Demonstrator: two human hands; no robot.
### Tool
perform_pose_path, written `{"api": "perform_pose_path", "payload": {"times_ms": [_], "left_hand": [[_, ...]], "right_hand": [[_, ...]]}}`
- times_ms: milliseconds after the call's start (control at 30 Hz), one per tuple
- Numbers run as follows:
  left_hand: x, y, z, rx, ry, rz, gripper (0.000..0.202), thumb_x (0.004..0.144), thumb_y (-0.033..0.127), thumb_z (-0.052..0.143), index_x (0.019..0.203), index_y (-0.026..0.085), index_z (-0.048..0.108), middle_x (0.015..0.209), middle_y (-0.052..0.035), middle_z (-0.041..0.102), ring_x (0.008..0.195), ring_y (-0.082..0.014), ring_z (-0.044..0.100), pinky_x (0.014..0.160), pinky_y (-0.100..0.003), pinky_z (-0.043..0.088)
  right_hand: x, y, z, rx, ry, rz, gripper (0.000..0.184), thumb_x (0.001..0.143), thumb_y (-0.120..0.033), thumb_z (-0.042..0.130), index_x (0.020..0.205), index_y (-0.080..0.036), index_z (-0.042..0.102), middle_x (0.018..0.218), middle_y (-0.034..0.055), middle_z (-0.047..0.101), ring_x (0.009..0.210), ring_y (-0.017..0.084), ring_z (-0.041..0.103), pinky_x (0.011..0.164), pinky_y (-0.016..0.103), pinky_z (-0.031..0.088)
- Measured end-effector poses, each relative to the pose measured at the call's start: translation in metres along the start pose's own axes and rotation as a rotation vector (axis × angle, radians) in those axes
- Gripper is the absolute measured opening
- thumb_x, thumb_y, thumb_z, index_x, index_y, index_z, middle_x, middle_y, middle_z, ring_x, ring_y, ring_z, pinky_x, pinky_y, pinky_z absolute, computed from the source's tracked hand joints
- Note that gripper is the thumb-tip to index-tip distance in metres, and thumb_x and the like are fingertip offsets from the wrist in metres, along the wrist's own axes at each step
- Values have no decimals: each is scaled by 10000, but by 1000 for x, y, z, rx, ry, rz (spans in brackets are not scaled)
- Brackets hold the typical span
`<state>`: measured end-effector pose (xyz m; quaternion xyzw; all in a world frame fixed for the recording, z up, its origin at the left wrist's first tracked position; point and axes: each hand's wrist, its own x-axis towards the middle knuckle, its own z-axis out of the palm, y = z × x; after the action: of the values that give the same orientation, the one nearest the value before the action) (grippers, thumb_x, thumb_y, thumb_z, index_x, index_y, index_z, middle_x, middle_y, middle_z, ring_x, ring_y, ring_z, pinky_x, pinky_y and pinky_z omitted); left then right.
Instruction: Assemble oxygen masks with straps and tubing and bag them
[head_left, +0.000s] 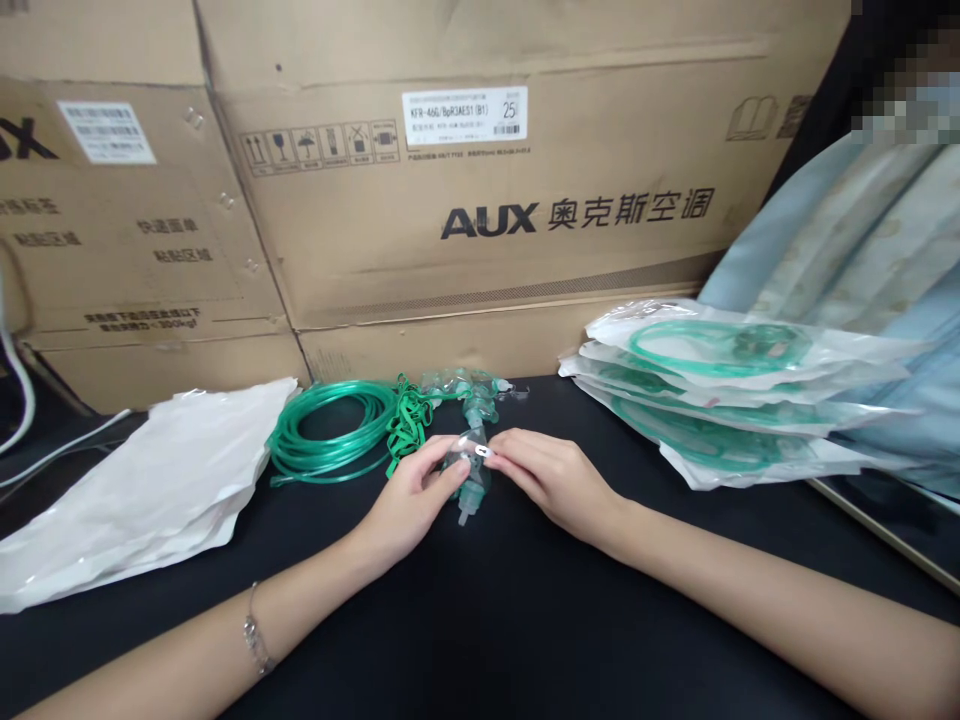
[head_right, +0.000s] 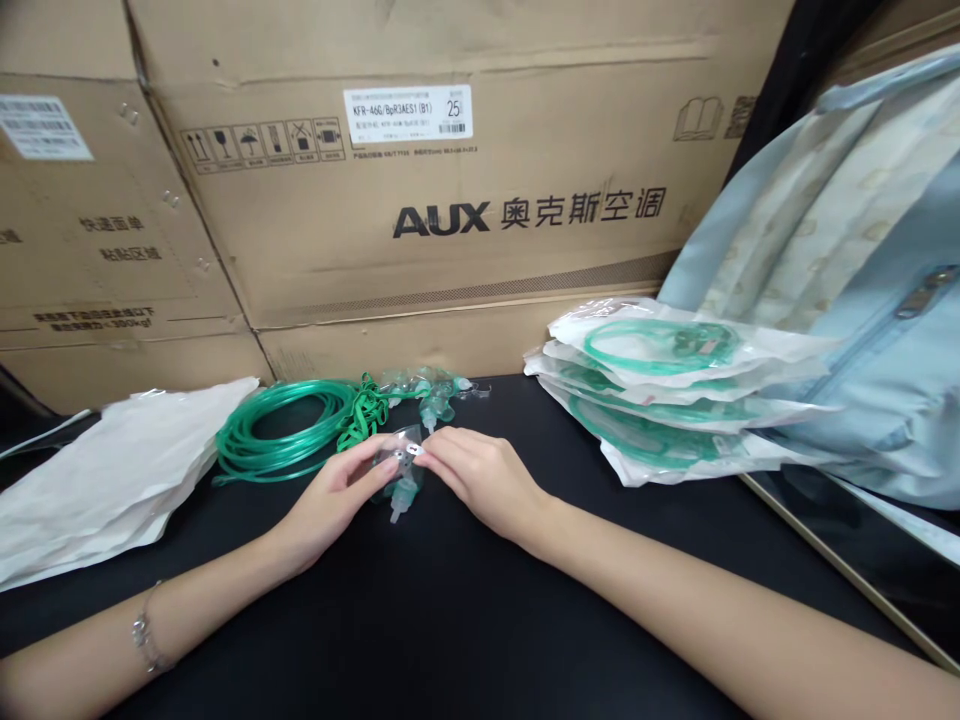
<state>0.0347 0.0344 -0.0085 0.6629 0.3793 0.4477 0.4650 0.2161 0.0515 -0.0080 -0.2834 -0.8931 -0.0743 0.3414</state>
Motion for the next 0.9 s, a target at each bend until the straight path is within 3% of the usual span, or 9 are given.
{"api": "perform_pose_path", "payload": {"times_ms": [300,767,900], "left_hand": [[-1,1,0,-26,-29,7,192,751,327,584,834,159,629,988,-58,568,956,-198,511,831,-286,395],[-1,0,1,33,-76,27,191,795,354,524,770,169,567,843,-23,510,815,-161,481,739,-253,391],[-2,-1,1,21,-98,37,206,793,362,531,830,173,603,911,-42,538,890,-189,499,782,-272,397]], "right_hand": [[8,1,-10,-433,21,-154,342,937,-270,308,805,-163,604,745,32,645,662,119,555,520,213,368],[9,4,-12,-382,65,-191,340,941,-249,293,801,-153,587,711,35,615,622,109,525,552,198,357],[11,5,-13,-406,15,-226,312,938,-236,298,842,-161,585,713,33,618,631,116,531,546,217,347]]}}
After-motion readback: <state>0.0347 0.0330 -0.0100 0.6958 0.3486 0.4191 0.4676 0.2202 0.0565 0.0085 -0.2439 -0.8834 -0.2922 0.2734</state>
